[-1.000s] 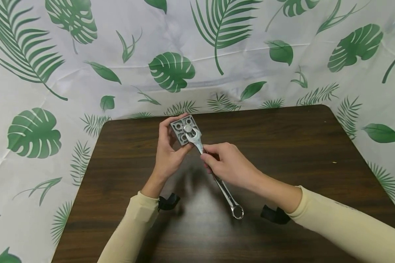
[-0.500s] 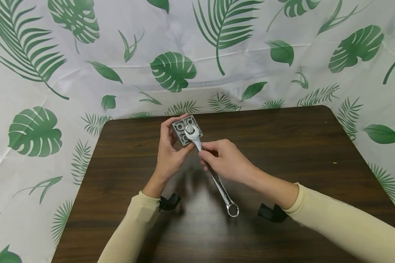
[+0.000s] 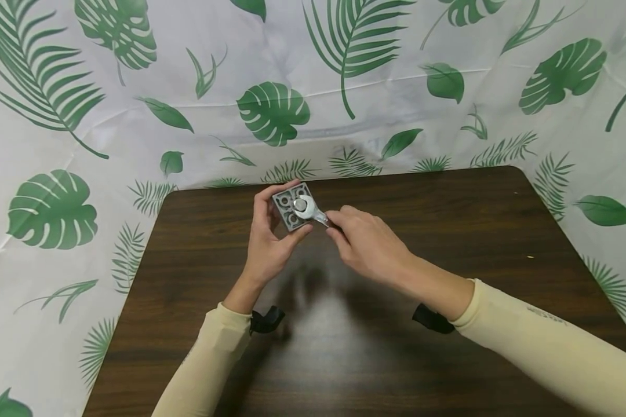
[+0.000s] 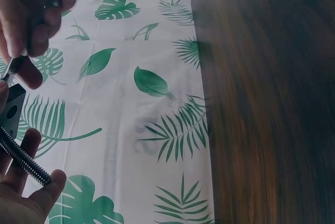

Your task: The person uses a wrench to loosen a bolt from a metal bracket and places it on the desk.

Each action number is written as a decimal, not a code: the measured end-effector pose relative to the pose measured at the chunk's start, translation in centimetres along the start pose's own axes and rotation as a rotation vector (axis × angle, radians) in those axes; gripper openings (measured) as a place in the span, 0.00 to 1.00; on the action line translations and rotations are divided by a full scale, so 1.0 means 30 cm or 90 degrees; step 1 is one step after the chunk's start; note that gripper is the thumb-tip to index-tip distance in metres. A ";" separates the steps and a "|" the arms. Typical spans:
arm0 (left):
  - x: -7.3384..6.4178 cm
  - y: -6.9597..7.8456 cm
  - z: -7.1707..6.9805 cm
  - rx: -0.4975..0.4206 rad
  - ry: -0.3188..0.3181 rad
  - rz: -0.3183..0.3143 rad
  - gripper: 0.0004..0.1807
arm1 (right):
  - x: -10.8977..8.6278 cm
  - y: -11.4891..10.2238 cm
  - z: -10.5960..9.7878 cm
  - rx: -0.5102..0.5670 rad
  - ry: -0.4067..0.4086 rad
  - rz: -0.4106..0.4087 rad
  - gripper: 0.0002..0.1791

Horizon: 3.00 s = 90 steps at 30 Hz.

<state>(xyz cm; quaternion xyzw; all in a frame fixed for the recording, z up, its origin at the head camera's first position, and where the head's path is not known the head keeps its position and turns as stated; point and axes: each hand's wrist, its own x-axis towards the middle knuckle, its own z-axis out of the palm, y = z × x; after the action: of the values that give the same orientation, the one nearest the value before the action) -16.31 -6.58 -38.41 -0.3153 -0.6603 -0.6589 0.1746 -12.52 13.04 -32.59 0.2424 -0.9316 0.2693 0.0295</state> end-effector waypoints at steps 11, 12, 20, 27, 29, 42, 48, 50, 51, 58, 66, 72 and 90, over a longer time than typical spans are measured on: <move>0.002 -0.009 -0.006 -0.005 -0.019 -0.006 0.43 | 0.041 0.094 -0.004 -0.214 0.072 -0.196 0.15; 0.003 -0.006 -0.006 -0.004 -0.022 -0.006 0.43 | 0.046 0.104 -0.008 -0.224 0.069 -0.207 0.17; 0.010 0.067 -0.002 -0.004 -0.058 -0.025 0.39 | 0.100 0.181 -0.047 -0.290 0.043 -0.334 0.30; -0.001 0.016 -0.013 -0.002 -0.087 -0.034 0.42 | 0.152 0.227 -0.072 -0.314 0.037 -0.422 0.27; -0.005 -0.003 -0.017 -0.004 -0.098 -0.039 0.43 | 0.164 0.236 -0.078 -0.325 0.029 -0.438 0.27; 0.010 0.077 -0.008 -0.004 -0.139 -0.054 0.39 | 0.218 0.262 -0.102 -0.368 0.061 -0.557 0.29; 0.010 0.080 -0.013 -0.012 -0.133 -0.047 0.40 | 0.218 0.270 -0.105 -0.333 0.057 -0.539 0.30; 0.010 0.077 -0.015 -0.016 -0.131 -0.045 0.40 | 0.216 0.277 -0.104 -0.325 0.062 -0.525 0.30; 0.010 0.075 -0.016 -0.016 -0.129 -0.044 0.41 | 0.213 0.280 -0.104 -0.322 0.066 -0.516 0.30; 0.007 0.062 -0.021 -0.017 -0.099 -0.038 0.40 | 0.166 0.290 -0.101 -0.273 0.065 -0.399 0.35; 0.002 -0.014 -0.032 -0.034 -0.042 -0.022 0.42 | 0.068 0.224 -0.088 -0.168 0.066 -0.253 0.35; 0.005 -0.029 -0.031 -0.037 -0.027 -0.016 0.42 | 0.012 0.125 -0.056 -0.130 0.046 -0.178 0.23; 0.005 -0.026 -0.017 -0.031 0.001 0.002 0.42 | -0.030 -0.018 0.004 0.165 -0.056 0.032 0.22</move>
<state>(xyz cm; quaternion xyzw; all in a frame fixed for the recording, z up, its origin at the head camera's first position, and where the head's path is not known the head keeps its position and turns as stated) -17.02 -7.00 -38.87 -0.3200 -0.6435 -0.6748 0.1680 -11.47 12.97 -32.61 0.2321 -0.8953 0.3770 -0.0496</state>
